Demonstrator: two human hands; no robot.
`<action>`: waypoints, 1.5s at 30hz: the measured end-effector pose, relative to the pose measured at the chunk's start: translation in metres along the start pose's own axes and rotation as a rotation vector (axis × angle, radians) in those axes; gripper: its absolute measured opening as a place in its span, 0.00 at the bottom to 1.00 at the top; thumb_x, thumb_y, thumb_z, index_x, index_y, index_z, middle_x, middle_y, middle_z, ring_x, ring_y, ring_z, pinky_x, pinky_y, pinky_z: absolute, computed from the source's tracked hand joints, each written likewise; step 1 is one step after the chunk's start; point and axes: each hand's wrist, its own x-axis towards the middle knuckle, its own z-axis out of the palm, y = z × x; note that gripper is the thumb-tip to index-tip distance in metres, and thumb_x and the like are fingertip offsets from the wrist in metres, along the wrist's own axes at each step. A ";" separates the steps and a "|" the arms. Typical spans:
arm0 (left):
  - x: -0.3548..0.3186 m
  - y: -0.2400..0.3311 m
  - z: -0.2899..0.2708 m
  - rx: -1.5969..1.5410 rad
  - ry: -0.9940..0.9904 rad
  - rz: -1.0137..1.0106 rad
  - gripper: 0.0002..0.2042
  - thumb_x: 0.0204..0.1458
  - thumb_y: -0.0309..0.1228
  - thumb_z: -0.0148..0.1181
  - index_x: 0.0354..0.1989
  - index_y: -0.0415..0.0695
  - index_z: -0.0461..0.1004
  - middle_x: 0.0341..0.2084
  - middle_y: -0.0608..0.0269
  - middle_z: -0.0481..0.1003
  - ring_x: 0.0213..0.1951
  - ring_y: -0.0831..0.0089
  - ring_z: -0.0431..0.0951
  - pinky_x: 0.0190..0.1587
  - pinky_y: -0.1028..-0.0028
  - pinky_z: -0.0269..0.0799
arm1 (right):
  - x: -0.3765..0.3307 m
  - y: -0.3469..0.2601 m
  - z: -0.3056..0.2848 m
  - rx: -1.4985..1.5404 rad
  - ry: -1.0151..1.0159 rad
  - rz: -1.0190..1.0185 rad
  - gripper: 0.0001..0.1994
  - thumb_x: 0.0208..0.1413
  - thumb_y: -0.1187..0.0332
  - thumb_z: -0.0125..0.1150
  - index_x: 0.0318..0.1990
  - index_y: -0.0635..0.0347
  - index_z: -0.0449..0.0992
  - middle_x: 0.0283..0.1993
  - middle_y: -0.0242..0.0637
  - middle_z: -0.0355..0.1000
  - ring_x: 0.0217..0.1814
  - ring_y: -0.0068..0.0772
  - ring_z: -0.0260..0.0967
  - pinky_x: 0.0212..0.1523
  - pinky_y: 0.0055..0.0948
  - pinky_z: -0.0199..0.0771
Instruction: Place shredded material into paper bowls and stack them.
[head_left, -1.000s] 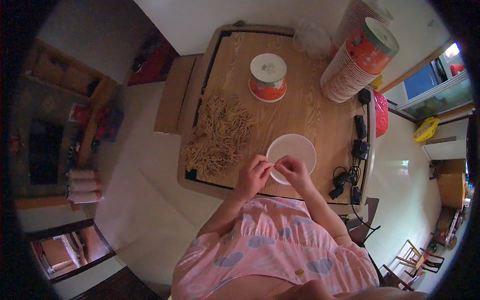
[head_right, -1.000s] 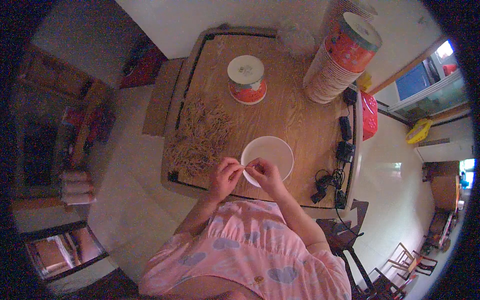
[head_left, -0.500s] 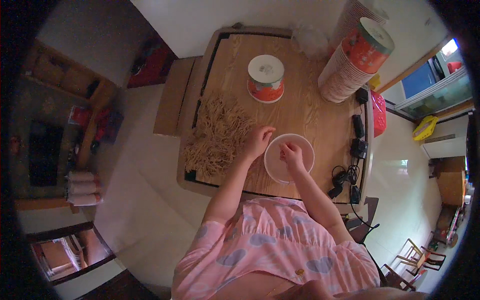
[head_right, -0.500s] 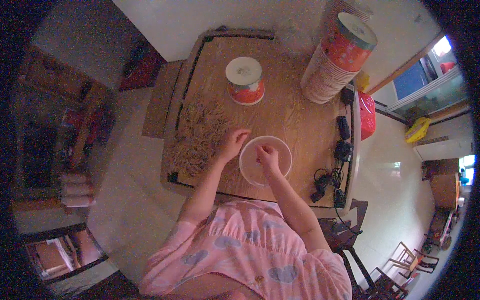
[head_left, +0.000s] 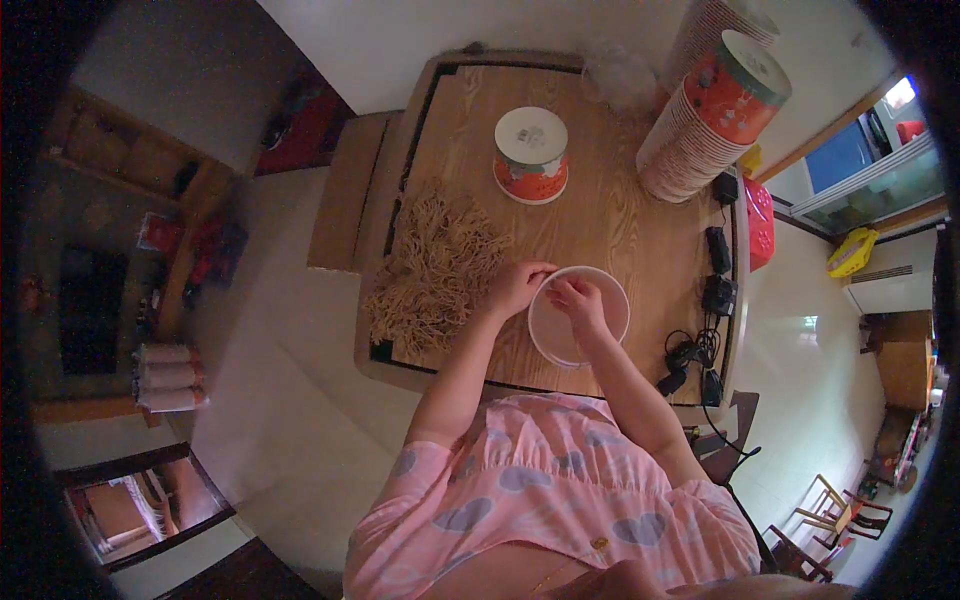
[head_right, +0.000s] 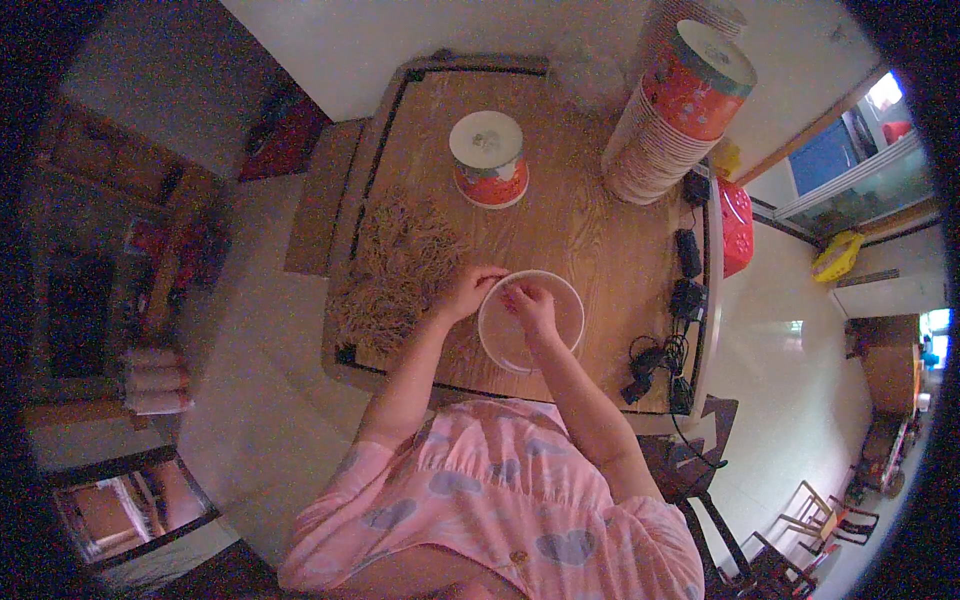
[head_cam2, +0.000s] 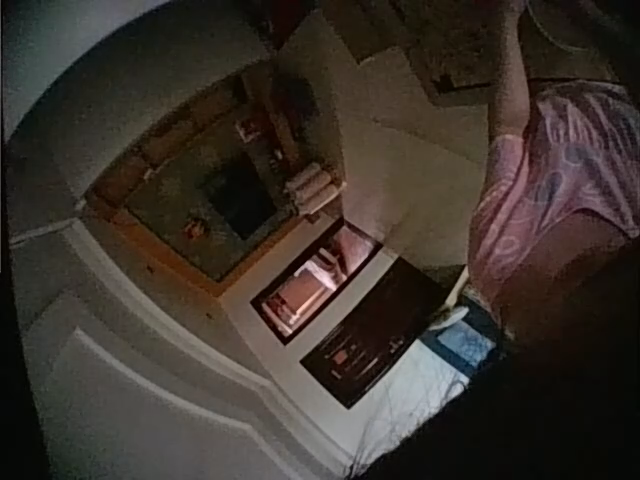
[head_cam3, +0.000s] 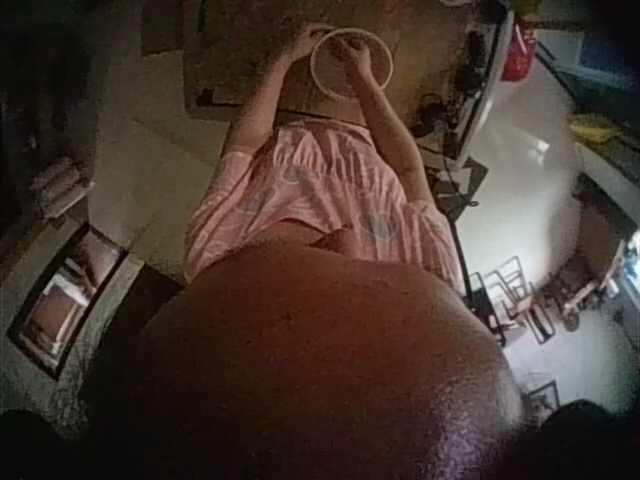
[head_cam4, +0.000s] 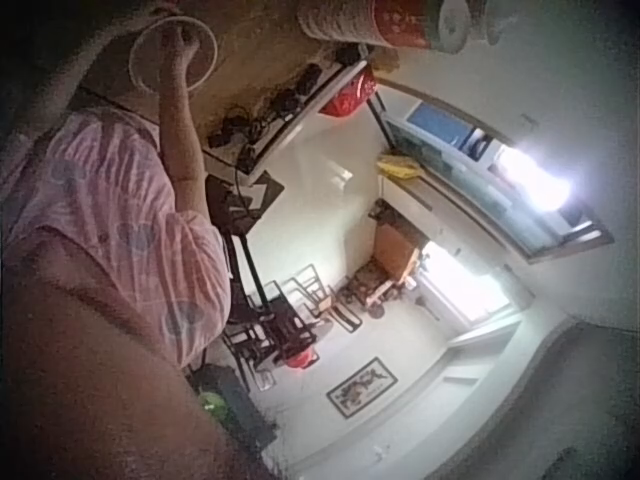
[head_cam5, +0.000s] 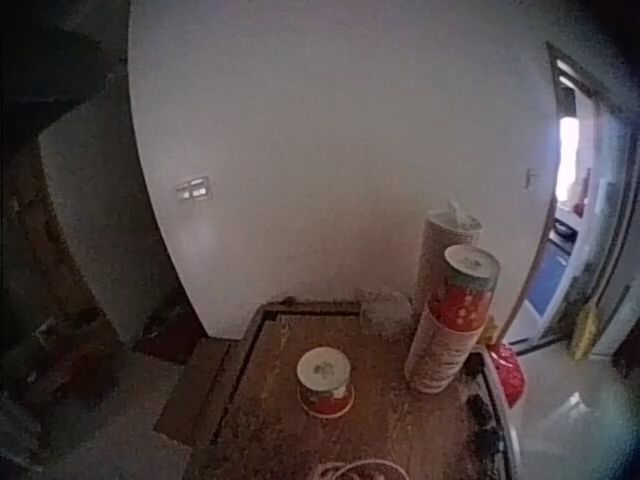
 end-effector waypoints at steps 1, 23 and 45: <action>0.000 0.000 0.001 -0.001 -0.001 0.000 0.10 0.47 0.22 0.47 0.37 0.39 0.72 0.30 0.59 0.74 0.34 0.73 0.72 0.39 0.75 0.67 | 0.001 0.000 -0.001 -0.007 -0.002 -0.004 0.08 0.50 0.67 0.51 0.33 0.62 0.69 0.30 0.32 0.68 0.32 0.22 0.66 0.34 0.21 0.67; 0.001 -0.015 0.011 -0.104 0.011 -0.001 0.11 0.46 0.25 0.47 0.37 0.43 0.72 0.31 0.54 0.73 0.34 0.62 0.74 0.37 0.70 0.68 | 0.005 0.006 -0.005 -0.021 -0.018 -0.025 0.06 0.49 0.70 0.53 0.33 0.62 0.70 0.31 0.31 0.69 0.32 0.23 0.67 0.34 0.20 0.67; -0.003 -0.012 0.013 -0.094 0.013 -0.027 0.10 0.46 0.27 0.49 0.37 0.46 0.73 0.31 0.57 0.74 0.34 0.64 0.74 0.36 0.71 0.69 | -0.005 -0.007 -0.003 -0.071 -0.013 -0.019 0.07 0.47 0.68 0.54 0.30 0.61 0.72 0.27 0.31 0.69 0.28 0.19 0.64 0.28 0.17 0.61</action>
